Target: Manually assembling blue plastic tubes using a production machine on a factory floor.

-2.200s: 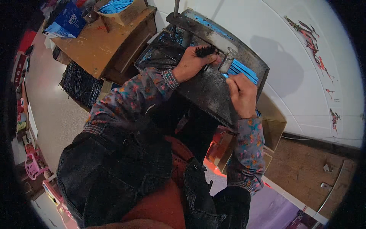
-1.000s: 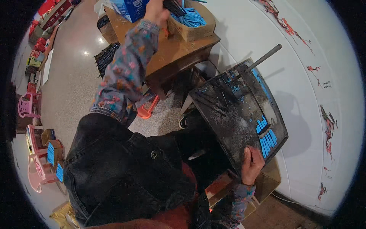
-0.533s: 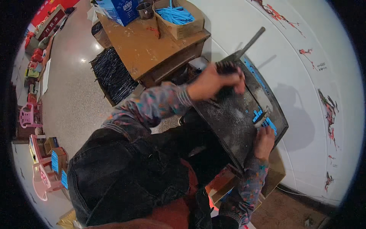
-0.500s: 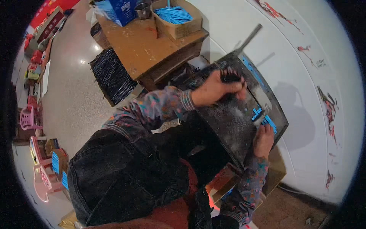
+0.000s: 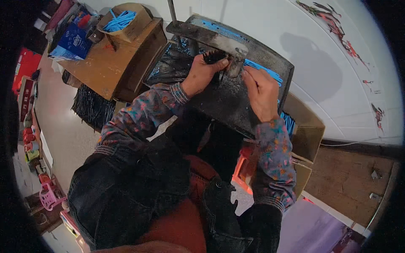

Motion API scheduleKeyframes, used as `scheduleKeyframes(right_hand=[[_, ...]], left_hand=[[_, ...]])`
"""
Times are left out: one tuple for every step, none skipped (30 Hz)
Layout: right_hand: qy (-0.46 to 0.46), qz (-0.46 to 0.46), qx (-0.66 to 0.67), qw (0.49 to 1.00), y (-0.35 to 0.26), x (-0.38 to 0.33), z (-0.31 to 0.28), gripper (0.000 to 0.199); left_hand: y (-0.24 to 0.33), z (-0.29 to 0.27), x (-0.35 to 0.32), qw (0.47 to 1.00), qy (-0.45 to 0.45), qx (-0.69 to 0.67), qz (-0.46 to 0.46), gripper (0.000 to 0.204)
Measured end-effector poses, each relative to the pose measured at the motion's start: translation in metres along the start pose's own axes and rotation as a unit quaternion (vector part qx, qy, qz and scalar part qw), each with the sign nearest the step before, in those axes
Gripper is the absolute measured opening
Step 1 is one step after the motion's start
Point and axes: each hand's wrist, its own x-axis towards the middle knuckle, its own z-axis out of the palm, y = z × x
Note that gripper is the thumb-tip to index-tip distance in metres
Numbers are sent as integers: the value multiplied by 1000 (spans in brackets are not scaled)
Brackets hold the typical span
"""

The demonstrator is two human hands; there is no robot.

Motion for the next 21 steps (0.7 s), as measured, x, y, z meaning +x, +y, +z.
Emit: scheduleKeyframes(right_hand=[[6, 53, 59, 997, 3, 0, 5, 16], [11, 105, 118, 987, 7, 0, 10, 14], [16, 157, 176, 972, 9, 0, 15, 12], [20, 208, 232, 950, 11, 0, 17, 11], [15, 206, 233, 950, 10, 4, 17, 11], [-9, 159, 196, 967, 8, 10, 11, 11], [-32, 111, 158, 981, 6, 16, 4, 11], [-54, 62, 119, 989, 5, 21, -3, 11], [-77, 14, 80, 994, 5, 24, -5, 11], [-78, 15, 79, 994, 6, 23, -5, 11], [-68, 34, 103, 992, 7, 22, -4, 9], [-58, 53, 126, 989, 9, 19, -2, 8], [-48, 72, 150, 985, 11, 17, 0, 7], [-38, 91, 173, 980, 12, 15, 1, 6], [-39, 92, 172, 980, 17, 13, -1, 6], [-71, 86, 157, 981, 24, 11, -5, 6], [-106, 81, 141, 981, 32, 8, -12, 6], [-140, 76, 126, 979, 39, 4, -17, 6], [-173, 71, 110, 976, 43, 0, -18, 5], [-170, 75, 106, 977, 48, -5, -17, 5], [-166, 38, 15, 985, 55, -9, -12, 5]], left_hand=[[-2, 0, 0, 1000, -6, -7, 1, 9], [-4, 0, 1, 1000, -12, -14, 3, 9], [-5, 0, 1, 1000, -17, -21, 5, 9], [-7, -1, 2, 999, -22, -29, 7, 10], [-6, -2, 1, 999, -17, -28, 7, 10], [-5, -3, 1, 1000, -16, -27, 4, 10], [-3, -2, 1, 1000, -15, -26, 0, 10], [-2, -2, 1, 1000, -15, -25, -4, 11], [-2, -3, 1, 1000, -15, -24, -7, 11], [-3, -4, 1, 1000, -14, -26, -9, 11], [-3, -5, 2, 1000, -17, -10, -8, 12], [-4, -6, 2, 1000, -19, 7, -6, 12], [-4, -8, 2, 999, -21, 24, -5, 13], [-5, -9, 1, 999, -24, 40, -4, 13], [-4, -10, 2, 999, -23, 39, -4, 13], [-1, -11, 2, 999, -29, 24, -11, 12], [0, -10, 2, 999, -33, 8, -19, 10], [2, -9, 0, 999, -38, -9, -26, 9], [2, -8, -1, 998, -42, -24, -33, 8], [1, -6, 0, 998, -48, -28, -35, 8], [-1, -5, 0, 998, -51, -18, -28, 10]])
